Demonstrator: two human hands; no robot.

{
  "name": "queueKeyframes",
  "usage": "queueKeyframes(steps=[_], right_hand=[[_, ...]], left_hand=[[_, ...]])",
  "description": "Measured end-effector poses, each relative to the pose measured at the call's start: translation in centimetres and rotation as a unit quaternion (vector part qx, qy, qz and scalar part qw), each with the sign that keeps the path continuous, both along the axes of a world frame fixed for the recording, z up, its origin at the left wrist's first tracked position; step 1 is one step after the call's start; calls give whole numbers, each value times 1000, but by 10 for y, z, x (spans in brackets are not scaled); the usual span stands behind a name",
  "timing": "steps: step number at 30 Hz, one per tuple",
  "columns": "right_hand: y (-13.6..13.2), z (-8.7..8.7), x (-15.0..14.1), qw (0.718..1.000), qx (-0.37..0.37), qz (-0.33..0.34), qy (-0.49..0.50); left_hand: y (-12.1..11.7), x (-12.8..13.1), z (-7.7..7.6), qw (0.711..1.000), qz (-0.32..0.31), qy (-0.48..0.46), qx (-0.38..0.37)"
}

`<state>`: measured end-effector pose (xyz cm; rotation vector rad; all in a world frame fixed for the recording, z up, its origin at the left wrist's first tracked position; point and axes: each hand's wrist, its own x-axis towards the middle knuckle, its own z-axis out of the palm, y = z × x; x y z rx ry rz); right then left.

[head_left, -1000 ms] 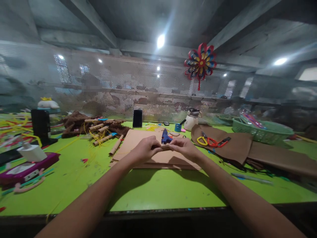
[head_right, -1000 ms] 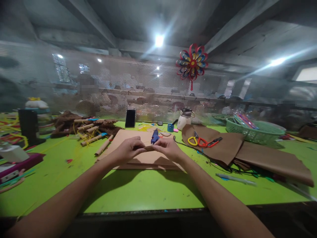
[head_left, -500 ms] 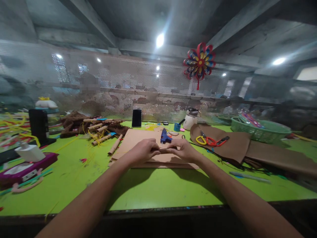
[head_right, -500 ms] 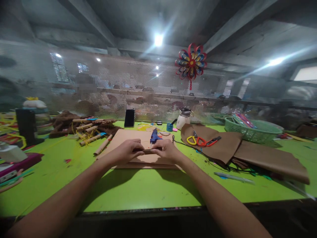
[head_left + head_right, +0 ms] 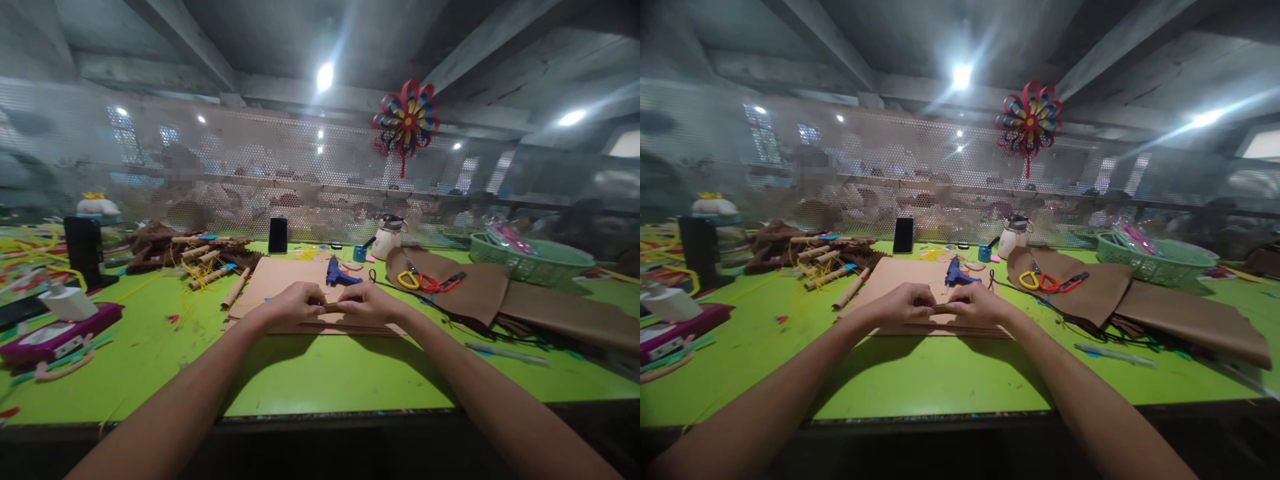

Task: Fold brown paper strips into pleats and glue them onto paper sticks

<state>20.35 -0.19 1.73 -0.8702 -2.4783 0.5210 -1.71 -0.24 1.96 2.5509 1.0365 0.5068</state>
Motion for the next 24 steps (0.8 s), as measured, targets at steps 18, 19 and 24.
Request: queueKeyframes(steps=[18,19,24], right_hand=[[-13,6,-7,998,33,35,-32],[-12,5,-6,998,33,41,-35],[-6,1,-1,999,-4,29,-24]], left_hand=[[-3,7,1,998,-35,-38,-47],[-4,8,0,998,-38,-36,-45],[-10,6,4,999,-16,11,-38]])
